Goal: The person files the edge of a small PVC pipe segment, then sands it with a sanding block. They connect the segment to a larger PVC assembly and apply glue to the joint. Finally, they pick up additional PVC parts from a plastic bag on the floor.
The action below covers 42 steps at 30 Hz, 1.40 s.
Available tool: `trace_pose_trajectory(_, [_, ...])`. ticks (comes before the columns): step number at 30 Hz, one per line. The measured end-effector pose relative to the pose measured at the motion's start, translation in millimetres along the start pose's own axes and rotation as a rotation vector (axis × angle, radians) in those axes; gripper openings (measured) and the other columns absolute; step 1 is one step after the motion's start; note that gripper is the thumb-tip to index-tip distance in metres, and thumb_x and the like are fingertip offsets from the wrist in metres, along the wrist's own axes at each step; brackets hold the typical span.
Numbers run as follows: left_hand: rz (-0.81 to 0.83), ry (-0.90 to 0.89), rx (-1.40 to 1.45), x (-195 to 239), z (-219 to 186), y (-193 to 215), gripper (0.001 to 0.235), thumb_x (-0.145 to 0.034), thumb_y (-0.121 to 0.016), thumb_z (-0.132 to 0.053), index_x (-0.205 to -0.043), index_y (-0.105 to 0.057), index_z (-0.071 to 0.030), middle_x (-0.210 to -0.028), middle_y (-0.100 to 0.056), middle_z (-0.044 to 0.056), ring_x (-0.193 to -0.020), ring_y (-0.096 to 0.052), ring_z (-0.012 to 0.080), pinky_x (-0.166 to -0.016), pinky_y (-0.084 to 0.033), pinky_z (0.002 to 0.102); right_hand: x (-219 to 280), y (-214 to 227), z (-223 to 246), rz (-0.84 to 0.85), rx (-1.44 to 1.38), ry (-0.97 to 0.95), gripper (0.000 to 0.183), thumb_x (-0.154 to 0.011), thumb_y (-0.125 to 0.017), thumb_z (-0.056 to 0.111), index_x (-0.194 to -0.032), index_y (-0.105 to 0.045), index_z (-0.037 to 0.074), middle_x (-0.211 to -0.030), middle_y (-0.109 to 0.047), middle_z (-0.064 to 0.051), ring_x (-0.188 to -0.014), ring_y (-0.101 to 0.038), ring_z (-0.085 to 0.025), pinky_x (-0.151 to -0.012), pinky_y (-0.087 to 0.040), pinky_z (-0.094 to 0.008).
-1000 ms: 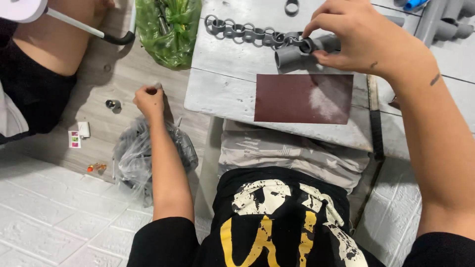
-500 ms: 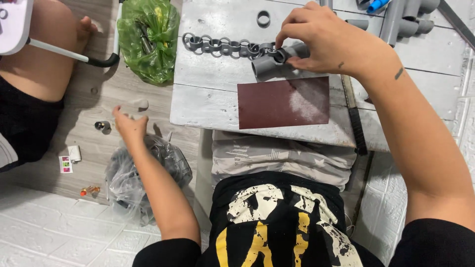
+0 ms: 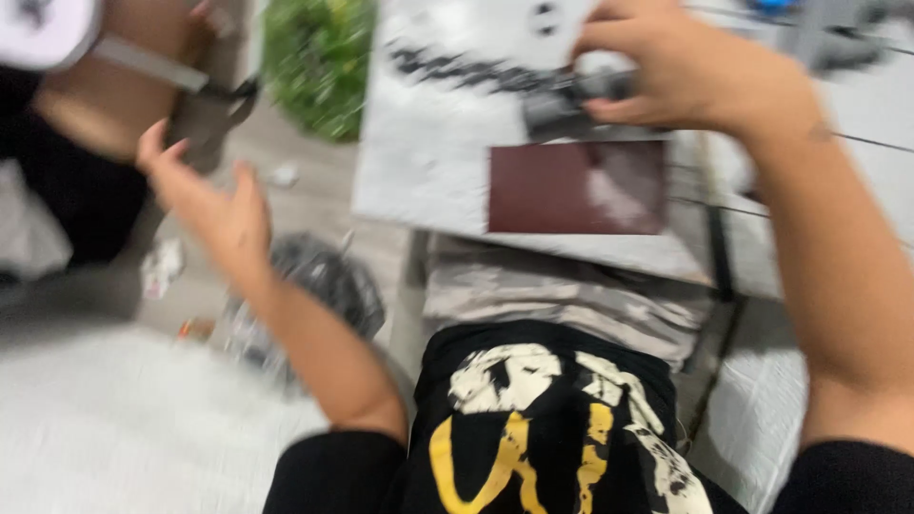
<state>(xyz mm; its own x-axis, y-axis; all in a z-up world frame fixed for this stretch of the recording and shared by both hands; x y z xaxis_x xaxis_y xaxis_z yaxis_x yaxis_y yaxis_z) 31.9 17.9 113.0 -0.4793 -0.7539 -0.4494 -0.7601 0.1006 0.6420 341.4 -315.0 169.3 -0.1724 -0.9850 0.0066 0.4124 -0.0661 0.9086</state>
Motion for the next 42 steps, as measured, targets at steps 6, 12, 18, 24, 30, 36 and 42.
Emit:
trace_pose_trajectory(6, [0.034, 0.472, -0.351, 44, 297, -125, 0.040, -0.091, -0.059, -0.038, -0.089, -0.075, -0.001, -0.090, -0.073, 0.026, -0.090, -0.067, 0.0498, -0.082, -0.049, 0.058, 5, -3, 1, -0.062, 0.081, 0.051, 0.038, -0.084, -0.083, 0.011, -0.119, -0.072, 0.003, -0.122, -0.065, -0.016, -0.117, -0.058, -0.034, -0.100, -0.045, -0.045])
trace_pose_trajectory(12, [0.172, 0.881, -0.359, 71, 264, -168, 0.065, -0.087, -0.072, -0.061, -0.110, -0.067, 0.000, -0.116, -0.069, 0.026, -0.111, -0.064, 0.0490, -0.092, -0.051, 0.059, 10, -4, -1, -0.068, 0.067, -0.012, 0.038, -0.080, -0.082, 0.009, -0.116, -0.071, 0.004, -0.128, -0.063, -0.013, -0.122, -0.056, -0.032, -0.096, -0.046, -0.046])
trace_pose_trajectory(18, [0.029, 0.789, -0.266, 70, 284, -180, 0.036, -0.078, -0.082, -0.037, -0.096, -0.065, -0.010, -0.105, -0.072, 0.020, -0.105, -0.066, 0.0451, -0.088, -0.052, 0.057, 10, 3, 6, -0.085, 0.064, -0.006, 0.037, -0.078, -0.081, 0.008, -0.113, -0.070, 0.002, -0.127, -0.064, -0.011, -0.118, -0.058, -0.031, -0.097, -0.046, -0.044])
trace_pose_trajectory(24, [-0.009, 0.650, -0.108, 68, 288, -176, 0.022, -0.076, -0.085, -0.019, -0.088, -0.068, -0.015, -0.086, -0.076, 0.006, -0.090, -0.068, 0.0317, -0.081, -0.052, 0.047, 7, 8, 16, -0.113, 0.052, -0.005, 0.035, -0.080, -0.078, 0.006, -0.114, -0.070, 0.001, -0.129, -0.061, -0.014, -0.119, -0.056, -0.033, -0.098, -0.044, -0.044])
trace_pose_trajectory(30, [-0.109, 0.523, -0.096, 42, 296, -195, 0.004, -0.076, -0.082, -0.015, -0.079, -0.083, -0.017, -0.075, -0.078, 0.004, -0.073, -0.071, 0.0239, -0.068, -0.055, 0.043, 8, 10, 18, -0.135, 0.036, -0.005, 0.035, -0.080, -0.079, 0.004, -0.114, -0.069, -0.001, -0.129, -0.059, -0.016, -0.119, -0.054, -0.034, -0.096, -0.044, -0.044])
trace_pose_trajectory(36, [-0.067, 0.499, -0.227, -2, 306, -227, 0.010, -0.086, -0.075, -0.029, -0.078, -0.076, -0.023, -0.091, -0.074, 0.001, -0.095, -0.058, 0.0420, -0.087, -0.044, 0.064, 15, 12, 22, -0.154, 0.008, -0.093, 0.038, -0.081, -0.079, 0.008, -0.117, -0.067, 0.001, -0.128, -0.059, -0.014, -0.114, -0.054, -0.033, -0.094, -0.043, -0.045])
trace_pose_trajectory(42, [-0.123, 0.388, -0.114, -32, 288, -233, 0.014, -0.073, -0.086, -0.019, -0.078, -0.073, -0.019, -0.077, -0.078, 0.004, -0.076, -0.072, 0.0267, -0.071, -0.053, 0.047, 17, 8, 22, -0.114, -0.016, -0.237, 0.039, -0.083, -0.075, 0.013, -0.120, -0.063, 0.007, -0.138, -0.063, -0.010, -0.112, -0.060, -0.032, -0.085, -0.043, -0.045])
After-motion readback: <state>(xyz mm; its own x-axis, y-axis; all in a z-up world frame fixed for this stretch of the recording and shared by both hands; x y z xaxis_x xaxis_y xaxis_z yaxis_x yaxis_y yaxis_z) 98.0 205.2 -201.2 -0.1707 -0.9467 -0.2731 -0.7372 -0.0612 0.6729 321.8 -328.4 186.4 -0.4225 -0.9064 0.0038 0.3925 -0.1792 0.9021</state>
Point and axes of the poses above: each hand's wrist, its own x-axis away from the middle knuckle, its own y-axis out of the back of the hand, z = x × y, the point moved 5 cm from there along -x, towards the middle knuckle
